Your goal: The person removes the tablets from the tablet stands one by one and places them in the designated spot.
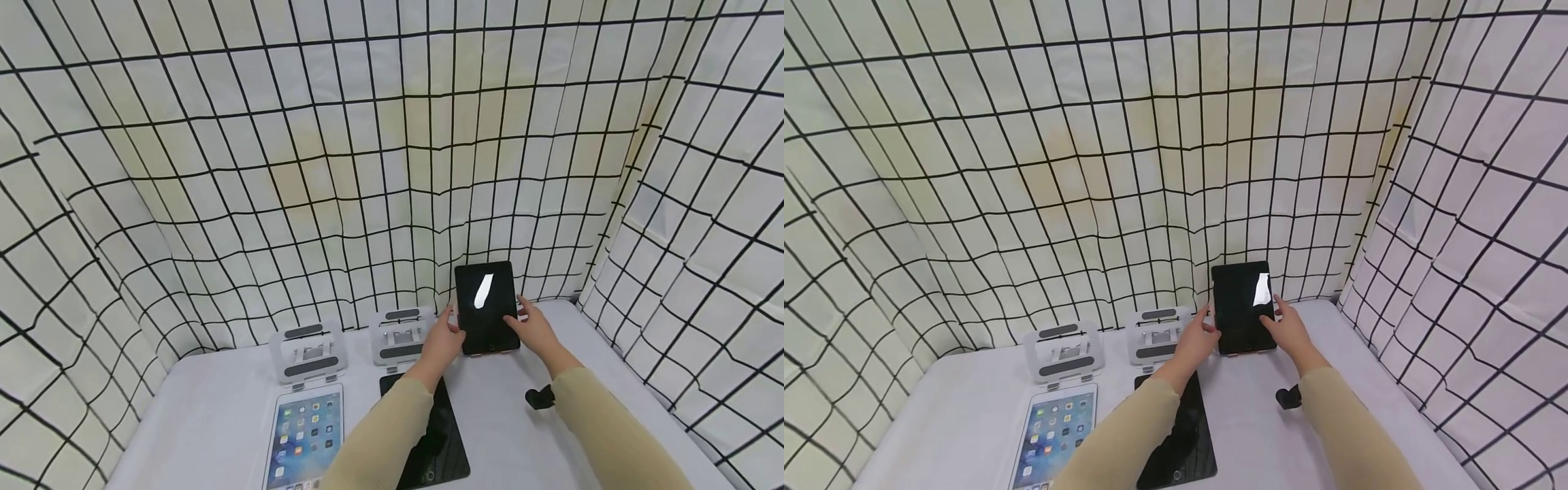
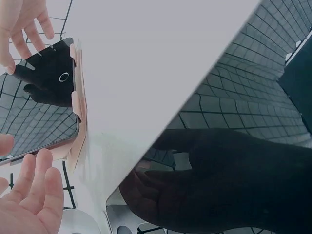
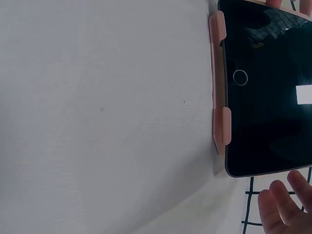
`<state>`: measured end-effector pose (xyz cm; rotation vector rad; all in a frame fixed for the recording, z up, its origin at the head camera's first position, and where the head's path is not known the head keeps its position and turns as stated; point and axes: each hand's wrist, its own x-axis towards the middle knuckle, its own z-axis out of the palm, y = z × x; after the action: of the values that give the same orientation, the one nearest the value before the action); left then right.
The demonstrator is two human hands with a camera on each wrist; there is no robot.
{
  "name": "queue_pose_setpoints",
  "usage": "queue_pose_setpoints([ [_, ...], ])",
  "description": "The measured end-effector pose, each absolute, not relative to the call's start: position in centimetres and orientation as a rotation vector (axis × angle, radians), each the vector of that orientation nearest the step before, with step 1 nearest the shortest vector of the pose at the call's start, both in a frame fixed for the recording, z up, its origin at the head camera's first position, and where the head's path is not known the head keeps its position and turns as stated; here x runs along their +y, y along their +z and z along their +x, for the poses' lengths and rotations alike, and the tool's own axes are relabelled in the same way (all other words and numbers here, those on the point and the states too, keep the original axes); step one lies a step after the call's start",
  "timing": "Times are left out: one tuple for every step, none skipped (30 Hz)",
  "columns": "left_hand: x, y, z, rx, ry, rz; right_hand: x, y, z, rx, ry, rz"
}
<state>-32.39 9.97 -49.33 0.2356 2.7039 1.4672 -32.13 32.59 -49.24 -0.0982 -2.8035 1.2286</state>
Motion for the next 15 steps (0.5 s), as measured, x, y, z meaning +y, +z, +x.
queue_pose_setpoints([
  [9.97, -49.40, -32.50, 2.698, 1.477, 0.227, 32.55, -49.28, -32.26, -2.803, 1.234, -0.097],
  [9.98, -49.46, -32.64, 2.693, 1.483, 0.224, 32.52, -49.31, -32.38, -2.802, 1.242, -0.096],
  [9.97, -49.48, -32.74, 2.686, 1.491, 0.224, 32.50, -49.33, -32.49, -2.800, 1.245, -0.095],
  [9.97, -49.48, -32.82, 2.679, 1.494, 0.221, 32.48, -49.33, -32.58, -2.797, 1.251, -0.095],
  [9.97, -49.45, -32.88, 2.672, 1.496, 0.219, 32.47, -49.35, -32.70, -2.794, 1.255, -0.100],
  [9.96, -49.42, -32.93, 2.666, 1.498, 0.216, 32.46, -49.35, -32.76, -2.790, 1.258, -0.100],
  [9.96, -49.37, -32.97, 2.663, 1.495, 0.214, 32.46, -49.35, -32.81, -2.786, 1.257, -0.102],
  [9.97, -49.32, -33.02, 2.662, 1.491, 0.213, 32.46, -49.35, -32.85, -2.784, 1.255, -0.104],
  [9.97, -49.25, -33.02, 2.666, 1.484, 0.210, 32.48, -49.36, -32.87, -2.781, 1.254, -0.103],
  [9.99, -49.21, -33.05, 2.671, 1.478, 0.212, 32.48, -49.36, -32.88, -2.777, 1.255, -0.102],
  [10.01, -49.16, -33.09, 2.675, 1.476, 0.215, 32.49, -49.37, -32.88, -2.771, 1.255, -0.101],
  [10.03, -49.11, -33.13, 2.679, 1.475, 0.221, 32.49, -49.37, -32.88, -2.763, 1.256, -0.100],
  [10.06, -49.07, -33.16, 2.681, 1.476, 0.225, 32.51, -49.36, -32.86, -2.757, 1.256, -0.097],
  [10.09, -49.05, -33.18, 2.678, 1.483, 0.230, 32.52, -49.36, -32.85, -2.751, 1.257, -0.093],
  [10.11, -49.01, -33.20, 2.675, 1.490, 0.233, 32.55, -49.36, -32.85, -2.746, 1.256, -0.090],
])
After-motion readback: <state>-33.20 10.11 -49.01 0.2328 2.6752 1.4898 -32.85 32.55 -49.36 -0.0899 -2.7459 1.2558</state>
